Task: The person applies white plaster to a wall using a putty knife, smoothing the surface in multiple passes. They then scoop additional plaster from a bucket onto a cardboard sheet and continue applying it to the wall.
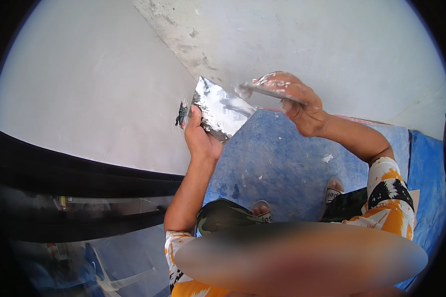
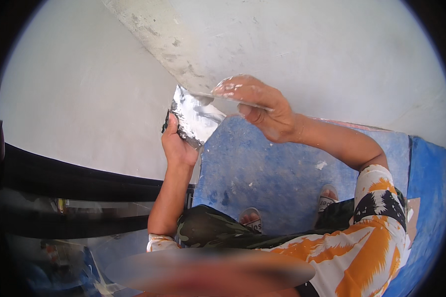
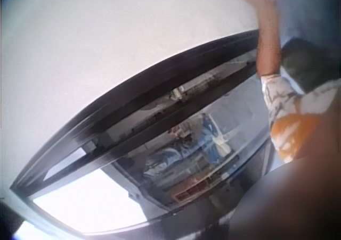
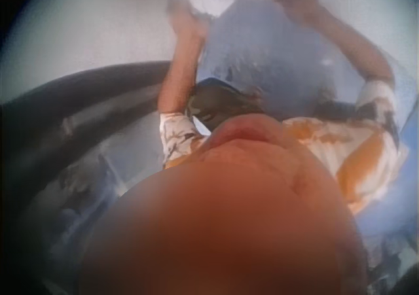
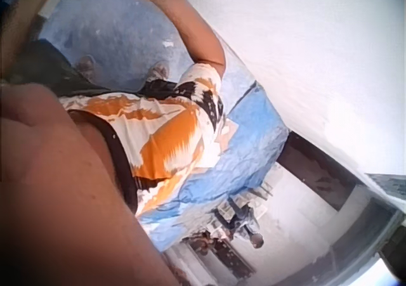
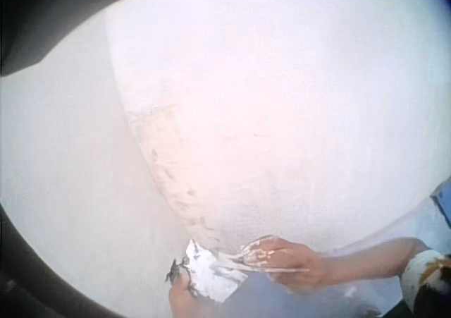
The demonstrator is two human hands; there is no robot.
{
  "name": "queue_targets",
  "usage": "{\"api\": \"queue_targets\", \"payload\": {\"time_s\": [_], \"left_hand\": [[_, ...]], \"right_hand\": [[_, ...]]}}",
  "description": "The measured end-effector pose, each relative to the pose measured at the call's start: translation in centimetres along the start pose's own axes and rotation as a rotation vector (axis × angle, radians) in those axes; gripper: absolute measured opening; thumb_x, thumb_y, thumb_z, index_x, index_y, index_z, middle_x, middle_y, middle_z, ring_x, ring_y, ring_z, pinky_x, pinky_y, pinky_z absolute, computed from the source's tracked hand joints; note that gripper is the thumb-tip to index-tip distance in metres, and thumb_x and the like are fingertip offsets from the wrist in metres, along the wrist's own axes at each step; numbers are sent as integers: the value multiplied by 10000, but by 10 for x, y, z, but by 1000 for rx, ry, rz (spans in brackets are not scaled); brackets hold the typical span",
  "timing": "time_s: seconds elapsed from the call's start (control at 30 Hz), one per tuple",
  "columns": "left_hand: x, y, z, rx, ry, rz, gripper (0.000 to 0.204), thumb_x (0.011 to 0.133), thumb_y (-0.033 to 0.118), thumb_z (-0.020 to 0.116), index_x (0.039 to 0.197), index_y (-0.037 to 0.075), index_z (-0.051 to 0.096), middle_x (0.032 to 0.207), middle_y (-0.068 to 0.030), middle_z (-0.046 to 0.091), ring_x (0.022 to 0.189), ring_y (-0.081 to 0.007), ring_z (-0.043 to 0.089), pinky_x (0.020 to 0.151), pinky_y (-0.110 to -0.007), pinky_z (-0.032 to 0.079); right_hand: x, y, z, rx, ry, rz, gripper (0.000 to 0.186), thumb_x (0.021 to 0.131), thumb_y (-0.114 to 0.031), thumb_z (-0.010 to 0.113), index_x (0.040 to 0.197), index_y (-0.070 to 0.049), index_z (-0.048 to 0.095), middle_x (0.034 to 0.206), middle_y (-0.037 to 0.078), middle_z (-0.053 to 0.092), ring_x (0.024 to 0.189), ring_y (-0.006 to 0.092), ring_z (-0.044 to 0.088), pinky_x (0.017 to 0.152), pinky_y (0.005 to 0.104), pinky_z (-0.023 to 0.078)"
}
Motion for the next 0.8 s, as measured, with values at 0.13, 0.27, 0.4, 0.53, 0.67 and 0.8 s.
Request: {"api": "queue_targets", "payload": {"time_s": [0.13,0.27,0.4,0.53,0.67,0.8], "left_hand": [[131,-147,-84,-75,-110,-162,327,1033,235,417,1233,-2,520,1140,-138,597,966,-243,609,813,-352,536],[250,-256,-114,-132,-594,35,224,1013,173,435,1062,-4,562,935,-75,569,731,-144,534,581,-214,507],[301,-377,-37,-202,-317,-61,507,1012,344,452,1409,35,389,1412,-147,485,1315,-329,449,1125,-504,343],[191,-462,232,-356,-550,-257,555,1020,373,427,1476,72,327,1488,-121,410,1370,-292,386,1156,-509,274],[88,-490,475,-177,-290,-149,559,1031,380,401,1468,41,318,1484,-119,410,1354,-293,409,1142,-488,309],[39,-509,526,-184,-307,19,532,1037,370,402,1435,23,339,1448,-127,439,1323,-278,440,1114,-477,352]], "right_hand": [[-169,196,-14,-486,-339,-21,511,857,-2,631,1331,-180,561,1235,189,570,1161,364,545,963,414,483],[-329,384,-114,-405,-243,357,352,886,-65,640,1232,-66,581,1120,173,612,1084,298,587,899,388,514],[-359,400,-265,340,561,741,239,930,-137,616,1112,15,589,1037,112,649,998,191,622,855,345,524],[-244,224,-444,626,875,680,221,918,-126,618,1098,0,601,1029,70,660,910,134,638,797,305,534],[-171,58,-591,637,822,1001,250,938,-185,632,1105,0,616,1021,80,673,919,133,651,790,300,536],[-204,-34,-620,855,832,772,436,952,-293,637,1250,12,546,1144,85,642,993,132,613,825,299,498]]}}
Point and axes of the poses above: each hand's wrist, its own x-axis towards the middle knuckle, its own z-axis out of the palm, y = z × x, the point moved 6 cm from there along x, towards the middle knuckle
